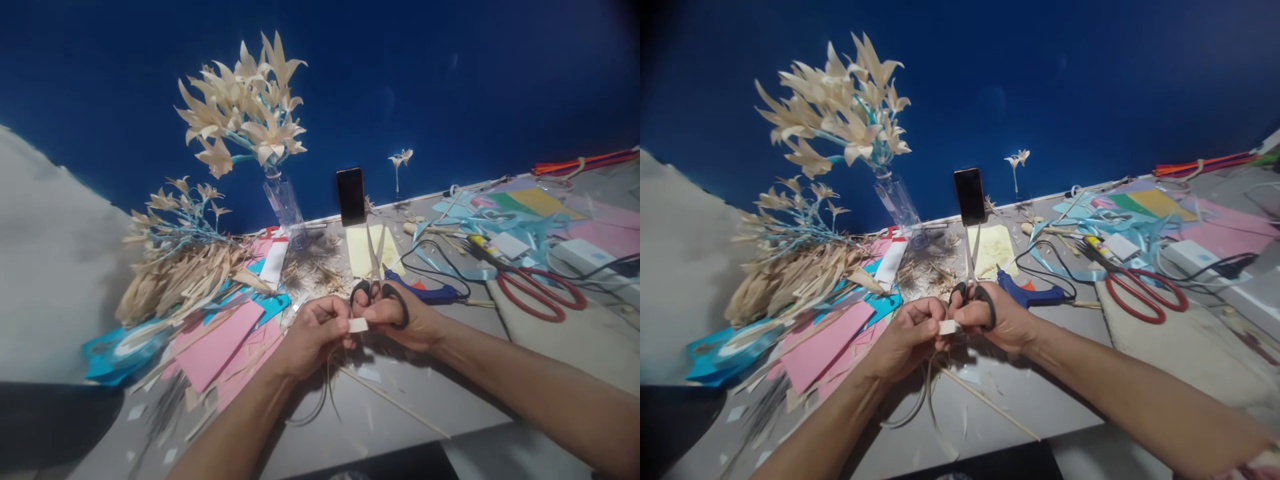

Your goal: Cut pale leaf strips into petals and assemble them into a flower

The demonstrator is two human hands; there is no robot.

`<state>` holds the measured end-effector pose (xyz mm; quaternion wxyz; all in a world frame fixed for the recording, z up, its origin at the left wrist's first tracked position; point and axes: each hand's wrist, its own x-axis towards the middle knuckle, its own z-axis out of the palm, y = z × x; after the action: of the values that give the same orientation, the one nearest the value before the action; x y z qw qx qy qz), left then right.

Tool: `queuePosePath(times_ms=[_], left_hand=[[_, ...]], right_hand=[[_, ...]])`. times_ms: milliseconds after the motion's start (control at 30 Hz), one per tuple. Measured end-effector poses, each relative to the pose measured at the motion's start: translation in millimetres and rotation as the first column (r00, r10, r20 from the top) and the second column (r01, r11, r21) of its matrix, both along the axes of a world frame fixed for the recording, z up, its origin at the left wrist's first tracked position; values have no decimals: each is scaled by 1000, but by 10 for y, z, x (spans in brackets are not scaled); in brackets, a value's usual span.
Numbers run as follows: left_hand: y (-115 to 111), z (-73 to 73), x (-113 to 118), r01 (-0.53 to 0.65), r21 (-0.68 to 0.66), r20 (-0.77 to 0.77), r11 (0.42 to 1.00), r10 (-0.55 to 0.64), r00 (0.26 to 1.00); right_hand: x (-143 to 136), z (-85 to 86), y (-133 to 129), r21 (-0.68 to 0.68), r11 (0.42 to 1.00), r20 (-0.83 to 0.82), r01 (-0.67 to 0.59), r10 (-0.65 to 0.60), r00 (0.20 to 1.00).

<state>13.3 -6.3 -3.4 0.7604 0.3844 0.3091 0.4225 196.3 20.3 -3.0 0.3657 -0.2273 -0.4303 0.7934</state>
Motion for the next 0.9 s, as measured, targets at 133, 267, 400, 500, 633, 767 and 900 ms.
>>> queuePosePath(times_ms=[133, 267, 400, 500, 633, 767, 900], left_hand=[[1, 37, -9, -57, -36, 62, 998, 59, 996], [-5, 43, 7, -102, 1, -82, 995, 102, 991], [-30, -1, 29, -110, 59, -191, 992, 119, 974], [-49, -26, 50, -71, 33, -123, 997, 75, 990], [-64, -13, 72, -65, -6, -9, 998, 65, 998], [-60, 7, 69, -102, -49, 20, 994, 103, 994], [-52, -24, 61, -139, 5, -106, 990, 138, 985]], right_hand=[[38, 1, 41, 28, 999, -67, 15, -13, 998], [24, -31, 39, 128, 988, 125, 89, -105, 987], [-13, -41, -9, 68, 990, 217, 124, -136, 967], [-30, -45, -35, 4, 996, 102, 89, -89, 991], [-22, -26, -32, -116, 993, -78, 24, -33, 996], [18, 6, 2, -4, 994, -51, 110, -110, 993], [25, 15, -6, 89, 990, 134, 107, -119, 984]])
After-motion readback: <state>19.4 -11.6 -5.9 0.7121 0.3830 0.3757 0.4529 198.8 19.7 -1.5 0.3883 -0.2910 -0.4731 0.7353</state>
